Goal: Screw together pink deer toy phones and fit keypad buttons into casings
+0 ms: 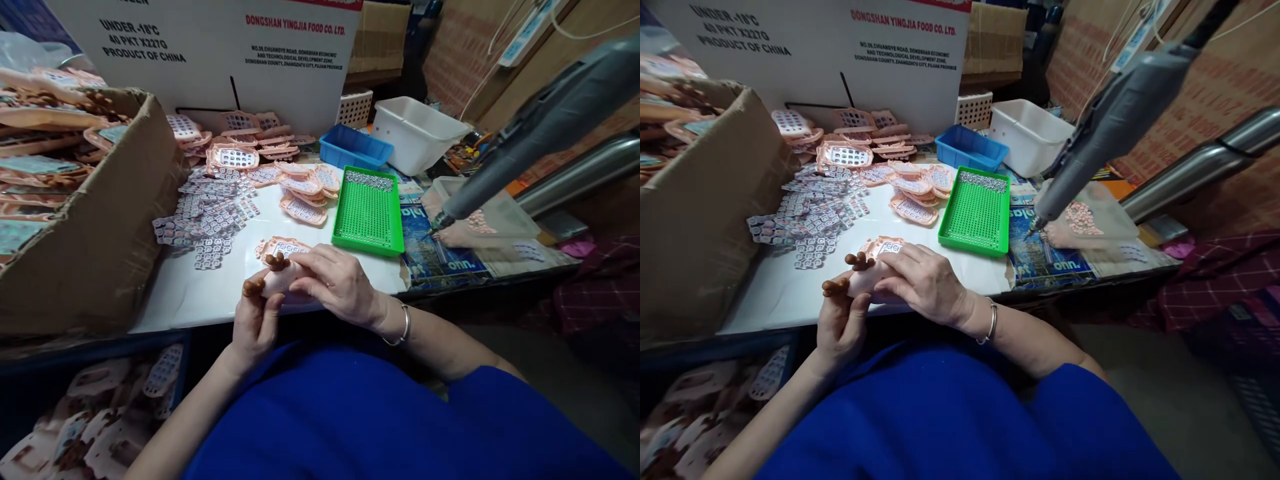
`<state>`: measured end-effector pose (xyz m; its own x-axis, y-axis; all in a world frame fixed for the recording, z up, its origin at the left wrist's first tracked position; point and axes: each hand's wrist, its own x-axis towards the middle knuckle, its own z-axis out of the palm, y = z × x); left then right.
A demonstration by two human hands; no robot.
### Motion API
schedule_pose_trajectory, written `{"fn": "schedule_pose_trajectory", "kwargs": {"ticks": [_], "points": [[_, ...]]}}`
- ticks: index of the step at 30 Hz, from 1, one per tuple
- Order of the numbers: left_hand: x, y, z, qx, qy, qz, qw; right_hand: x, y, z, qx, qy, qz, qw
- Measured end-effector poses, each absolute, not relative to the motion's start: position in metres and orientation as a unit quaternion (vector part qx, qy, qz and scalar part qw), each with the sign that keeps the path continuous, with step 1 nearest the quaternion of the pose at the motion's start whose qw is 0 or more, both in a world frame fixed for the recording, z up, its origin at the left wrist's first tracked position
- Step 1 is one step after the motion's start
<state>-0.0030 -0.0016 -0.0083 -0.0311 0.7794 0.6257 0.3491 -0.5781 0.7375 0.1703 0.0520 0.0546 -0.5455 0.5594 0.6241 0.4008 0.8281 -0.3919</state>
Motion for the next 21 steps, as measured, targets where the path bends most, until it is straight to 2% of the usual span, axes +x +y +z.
{"fn": "schedule_pose_trajectory", "kwargs": {"ticks": [4, 8, 10, 16, 21], "points": [[-0.002, 0.001, -0.008, 0.630, 0.447, 0.594, 0.227, 0.170, 0.051, 0.052, -0.281, -0.886, 0.048, 0.366], [0.000, 0.003, -0.002, 0.533, 0.486, 0.635, 0.278, 0.170, 0.051, 0.046, -0.337, -0.899, 0.061, 0.275], [0.001, 0.004, 0.002, 0.497, 0.487, 0.646, 0.313, 0.171, 0.050, 0.043, -0.358, -0.894, 0.076, 0.257], [0.013, 0.004, 0.012, 0.470, 0.469, 0.635, 0.396, 0.170, 0.046, 0.043, -0.345, -0.843, 0.168, 0.377], [0.021, 0.011, 0.013, 0.500, 0.472, 0.662, 0.298, 0.161, 0.039, 0.038, -0.373, -0.782, 0.247, 0.435]]}}
